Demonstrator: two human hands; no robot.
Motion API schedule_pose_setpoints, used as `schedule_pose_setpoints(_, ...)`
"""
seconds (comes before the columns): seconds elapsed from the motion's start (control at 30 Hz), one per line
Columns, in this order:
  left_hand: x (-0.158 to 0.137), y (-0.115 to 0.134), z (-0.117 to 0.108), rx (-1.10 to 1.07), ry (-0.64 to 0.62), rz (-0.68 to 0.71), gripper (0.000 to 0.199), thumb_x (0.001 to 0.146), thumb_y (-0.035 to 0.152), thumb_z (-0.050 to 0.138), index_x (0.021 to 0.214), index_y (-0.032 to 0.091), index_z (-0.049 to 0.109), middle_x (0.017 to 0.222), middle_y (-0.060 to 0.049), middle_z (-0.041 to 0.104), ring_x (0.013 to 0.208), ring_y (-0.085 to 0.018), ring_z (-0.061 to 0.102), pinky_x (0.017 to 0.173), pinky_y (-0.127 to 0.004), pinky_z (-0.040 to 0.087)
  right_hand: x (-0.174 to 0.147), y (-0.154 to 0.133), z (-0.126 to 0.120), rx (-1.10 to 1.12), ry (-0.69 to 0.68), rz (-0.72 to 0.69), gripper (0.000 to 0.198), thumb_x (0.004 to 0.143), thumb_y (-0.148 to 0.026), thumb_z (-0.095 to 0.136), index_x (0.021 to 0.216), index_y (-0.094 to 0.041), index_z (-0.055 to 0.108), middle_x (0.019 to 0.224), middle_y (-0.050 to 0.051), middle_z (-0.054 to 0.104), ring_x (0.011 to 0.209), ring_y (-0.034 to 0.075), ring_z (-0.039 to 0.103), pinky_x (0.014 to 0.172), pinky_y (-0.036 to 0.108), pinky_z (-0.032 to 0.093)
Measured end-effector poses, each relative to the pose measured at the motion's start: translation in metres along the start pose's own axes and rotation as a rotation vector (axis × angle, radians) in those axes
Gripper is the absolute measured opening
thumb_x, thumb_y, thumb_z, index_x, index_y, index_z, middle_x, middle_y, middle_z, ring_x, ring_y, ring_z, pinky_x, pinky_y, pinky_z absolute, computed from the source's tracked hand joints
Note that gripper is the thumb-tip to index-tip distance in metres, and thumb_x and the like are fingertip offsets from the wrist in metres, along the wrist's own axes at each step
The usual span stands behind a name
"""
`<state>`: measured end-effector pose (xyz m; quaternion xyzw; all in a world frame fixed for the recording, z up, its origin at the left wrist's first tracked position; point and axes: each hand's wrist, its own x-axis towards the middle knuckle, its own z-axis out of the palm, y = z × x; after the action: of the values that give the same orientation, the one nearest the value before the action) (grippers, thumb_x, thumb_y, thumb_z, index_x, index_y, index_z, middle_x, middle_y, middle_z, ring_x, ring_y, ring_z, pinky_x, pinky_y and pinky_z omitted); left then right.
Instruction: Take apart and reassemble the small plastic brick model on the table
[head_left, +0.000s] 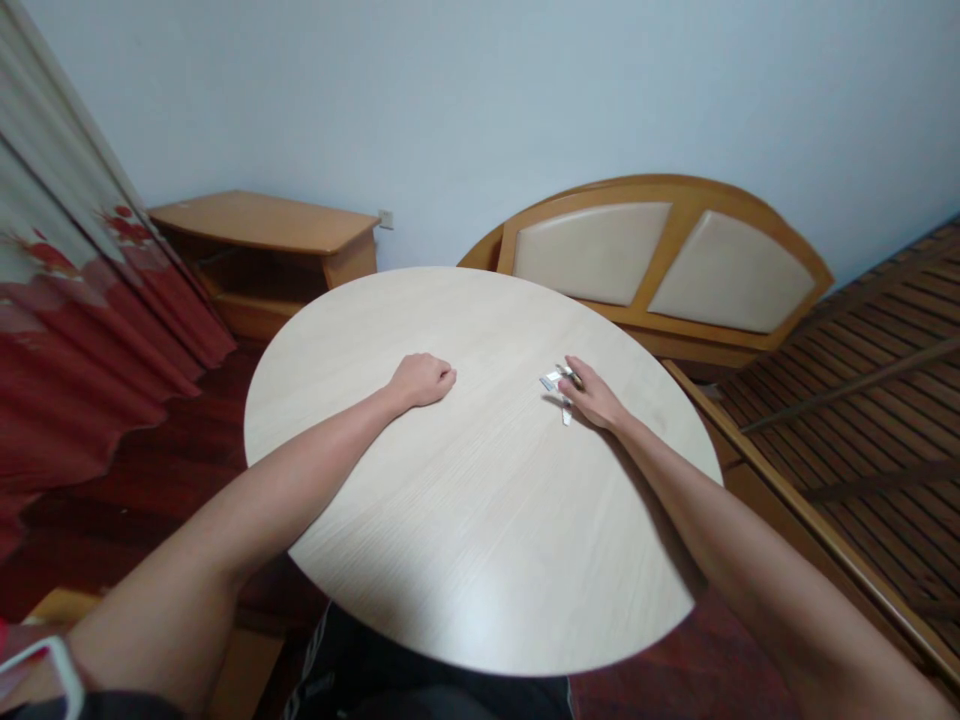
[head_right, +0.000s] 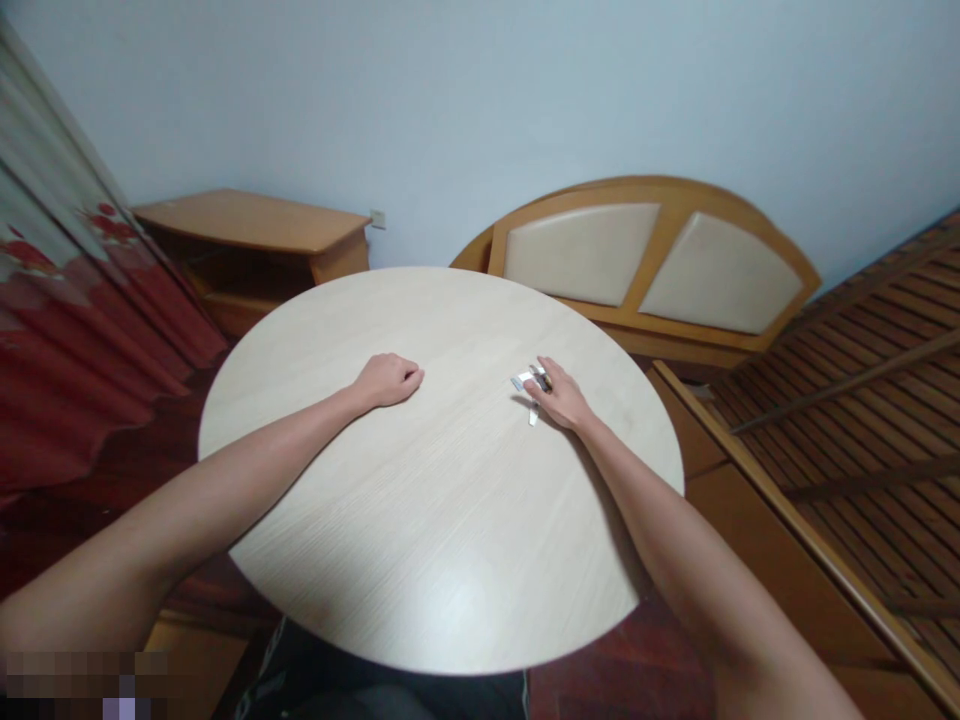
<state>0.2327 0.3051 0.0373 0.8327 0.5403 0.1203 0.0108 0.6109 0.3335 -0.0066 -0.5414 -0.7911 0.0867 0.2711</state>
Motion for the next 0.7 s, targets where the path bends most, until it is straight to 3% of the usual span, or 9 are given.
schedule_pose_setpoints(0.07,-0.001,0.001,-0.002,0.005,-0.008,-0.001,0.047,0.094,0.035,0.036,0.077,0.016,0.075,0.079,-0.011,0.073,0.073,-0.023,0.062,0.067,-0.033,0.039,0.014,-0.017,0.011,0.002,-0.016,-0.046,0.09,0.081,-0.085,0.05,0.138,-0.016,0.061,0.145,0.019,0.057,0.136,0.037,0.052,0.117,0.054,0.039)
schedule_pose_setpoints(0.17,-0.002,0.003,-0.005,0.008,-0.011,-0.001,0.047,0.095,0.035,0.036,0.077,0.016,0.075,0.078,-0.011,0.073,0.073,-0.022,0.063,0.067,-0.032,0.039,0.031,-0.041,0.024,0.013,-0.016,-0.125,0.071,0.081,-0.077,0.059,0.116,-0.017,0.072,0.13,0.018,0.066,0.123,0.034,0.061,0.11,0.051,0.044)
schedule_pose_setpoints(0.37,-0.001,0.001,-0.003,0.016,-0.008,0.008,0.047,0.096,0.037,0.037,0.08,0.016,0.076,0.084,-0.012,0.076,0.076,-0.023,0.066,0.067,-0.032,0.04,0.052,-0.086,0.045,0.047,0.01,-0.212,0.035,0.089,-0.052,0.06,0.089,-0.02,0.073,0.099,0.01,0.072,0.098,0.025,0.064,0.097,0.04,0.048)
schedule_pose_setpoints(0.53,-0.001,0.0,-0.002,0.015,-0.007,0.001,0.048,0.097,0.038,0.037,0.085,0.016,0.078,0.088,-0.013,0.076,0.08,-0.024,0.068,0.07,-0.032,0.042,0.058,-0.118,0.059,0.113,0.03,-0.246,0.025,0.091,-0.038,0.056,0.084,-0.02,0.072,0.092,0.01,0.07,0.091,0.025,0.062,0.089,0.039,0.049)
schedule_pose_setpoints(0.7,-0.002,0.001,-0.004,-0.024,0.009,0.003,0.048,0.098,0.039,0.037,0.083,0.016,0.076,0.088,-0.013,0.076,0.081,-0.024,0.068,0.07,-0.032,0.041,0.054,-0.131,0.059,0.213,0.065,-0.213,0.03,0.093,-0.04,0.052,0.089,-0.02,0.073,0.091,0.011,0.073,0.087,0.024,0.065,0.085,0.039,0.052)
